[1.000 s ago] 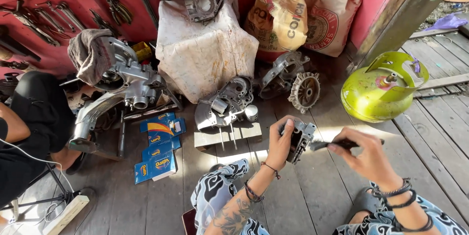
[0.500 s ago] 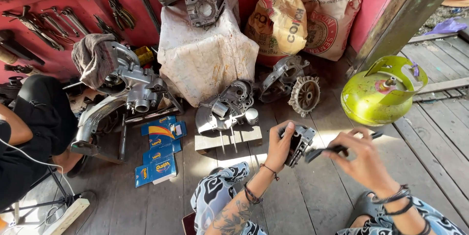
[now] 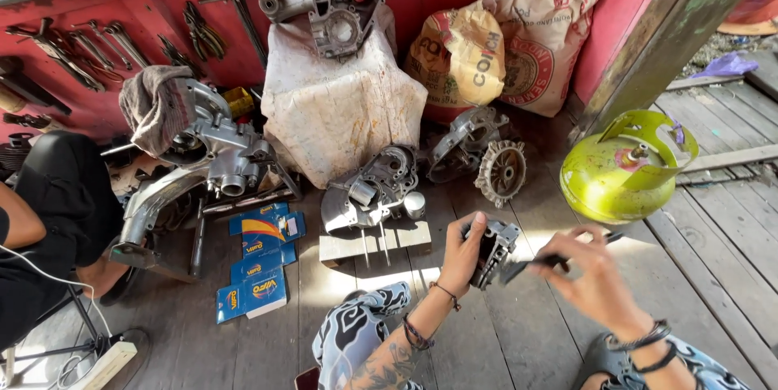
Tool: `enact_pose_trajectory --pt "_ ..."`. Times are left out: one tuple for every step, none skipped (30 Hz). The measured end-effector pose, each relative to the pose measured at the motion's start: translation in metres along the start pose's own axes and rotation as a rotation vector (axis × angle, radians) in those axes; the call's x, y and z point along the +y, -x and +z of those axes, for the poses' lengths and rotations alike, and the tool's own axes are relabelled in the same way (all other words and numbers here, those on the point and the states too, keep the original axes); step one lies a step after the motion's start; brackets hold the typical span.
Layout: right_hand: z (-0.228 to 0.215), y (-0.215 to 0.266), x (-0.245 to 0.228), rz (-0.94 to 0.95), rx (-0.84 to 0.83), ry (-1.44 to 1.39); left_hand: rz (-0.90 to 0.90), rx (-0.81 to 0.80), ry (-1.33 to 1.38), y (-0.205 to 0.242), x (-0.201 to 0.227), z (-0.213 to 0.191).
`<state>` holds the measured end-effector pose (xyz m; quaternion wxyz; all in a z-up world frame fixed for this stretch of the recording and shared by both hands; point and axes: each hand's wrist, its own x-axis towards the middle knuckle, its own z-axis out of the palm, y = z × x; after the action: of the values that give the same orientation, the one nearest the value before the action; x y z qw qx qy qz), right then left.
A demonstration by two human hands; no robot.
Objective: The person sits on the floor and scrubs a metal engine component with a brush. They rotate the part to clean different surfaces and briefly set it down before picking it up again to continue scrubbing.
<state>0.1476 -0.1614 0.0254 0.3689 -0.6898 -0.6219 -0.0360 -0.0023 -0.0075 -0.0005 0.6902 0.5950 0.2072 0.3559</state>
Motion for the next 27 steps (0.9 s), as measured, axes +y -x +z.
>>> enact_pose_trajectory --pt "0.003 -0.003 -0.015 -0.007 -0.038 -0.027 -0.014 -0.009 0.007 0.001 0.000 -0.001" --pt "0.000 -0.004 -0.001 -0.014 -0.033 -0.028 -0.006 -0.008 0.003 -0.004 0.001 -0.001" --pt "-0.001 -0.001 0.012 -0.011 0.016 0.008 -0.005 0.001 0.000 -0.003 0.000 -0.001" --pt "-0.002 0.002 0.024 -0.008 0.064 0.043 -0.004 0.009 -0.003 -0.002 -0.002 -0.001" --pt "0.003 0.007 0.026 -0.008 0.058 0.039 -0.008 0.015 -0.002 -0.002 -0.005 -0.001" --pt "0.009 0.012 0.027 -0.016 0.018 0.042 -0.001 0.008 -0.008 -0.001 -0.008 -0.001" --pt "0.015 0.012 0.030 -0.030 -0.015 0.049 0.015 -0.002 -0.014 -0.006 -0.010 -0.001" --pt "0.012 0.012 0.037 -0.035 -0.015 0.049 0.019 0.001 -0.014 -0.006 -0.009 0.000" --pt "0.011 0.014 0.044 -0.018 0.010 0.046 0.011 0.006 -0.015 -0.005 -0.009 0.000" --pt "0.010 0.016 0.050 -0.001 0.034 0.044 0.003 0.011 -0.017 -0.004 -0.008 0.000" --pt "0.009 0.015 0.045 0.000 0.024 0.039 -0.005 0.018 -0.015 -0.002 -0.005 0.000" --pt "0.008 0.015 0.039 0.005 0.016 0.035 0.007 0.011 -0.019 0.001 -0.002 0.000" --pt "0.006 0.009 0.037 0.002 0.020 0.040 0.033 -0.003 -0.023 -0.004 0.002 0.001" --pt "0.008 0.009 0.037 -0.004 0.023 0.044 0.041 -0.003 -0.022 -0.004 0.001 0.001" --pt "0.010 0.010 0.037 -0.014 0.009 0.040 0.012 0.004 -0.016 -0.003 0.001 0.001" --pt "0.013 0.011 0.036 -0.025 -0.006 0.036 -0.016 0.011 -0.011 -0.002 0.000 0.000" --pt "0.008 0.010 0.035 -0.018 -0.015 0.028 -0.028 0.017 -0.012 -0.001 0.000 0.000" --pt "0.003 0.009 0.033 -0.012 0.013 0.038 -0.006 0.008 -0.029 0.001 -0.001 0.000" --pt "-0.004 0.002 0.035 -0.015 0.050 0.057 0.031 -0.005 -0.042 -0.005 -0.001 0.001" --pt "0.000 0.004 0.025 -0.018 0.049 0.059 0.034 -0.004 -0.039 -0.002 -0.002 0.001" --pt "0.005 0.003 0.017 -0.022 0.042 0.040 0.014 0.004 -0.026 -0.002 -0.002 0.000" --pt "0.009 0.003 0.010 -0.027 0.036 0.021 -0.006 0.013 -0.013 -0.003 -0.002 0.000" --pt "0.005 0.003 0.015 -0.022 0.032 0.015 -0.014 0.015 -0.017 -0.001 -0.002 -0.001" --pt "0.002 0.003 0.020 -0.010 0.041 0.029 -0.022 0.023 -0.016 0.000 -0.002 -0.001" --pt "-0.003 0.000 0.028 -0.005 0.055 0.050 -0.021 0.029 -0.013 -0.004 -0.002 -0.001" --pt "0.004 0.003 0.031 -0.006 0.057 0.050 -0.019 0.028 -0.013 -0.004 -0.002 -0.003" --pt "0.009 0.006 0.034 -0.015 0.037 0.041 -0.016 0.020 -0.011 -0.003 -0.003 -0.002"
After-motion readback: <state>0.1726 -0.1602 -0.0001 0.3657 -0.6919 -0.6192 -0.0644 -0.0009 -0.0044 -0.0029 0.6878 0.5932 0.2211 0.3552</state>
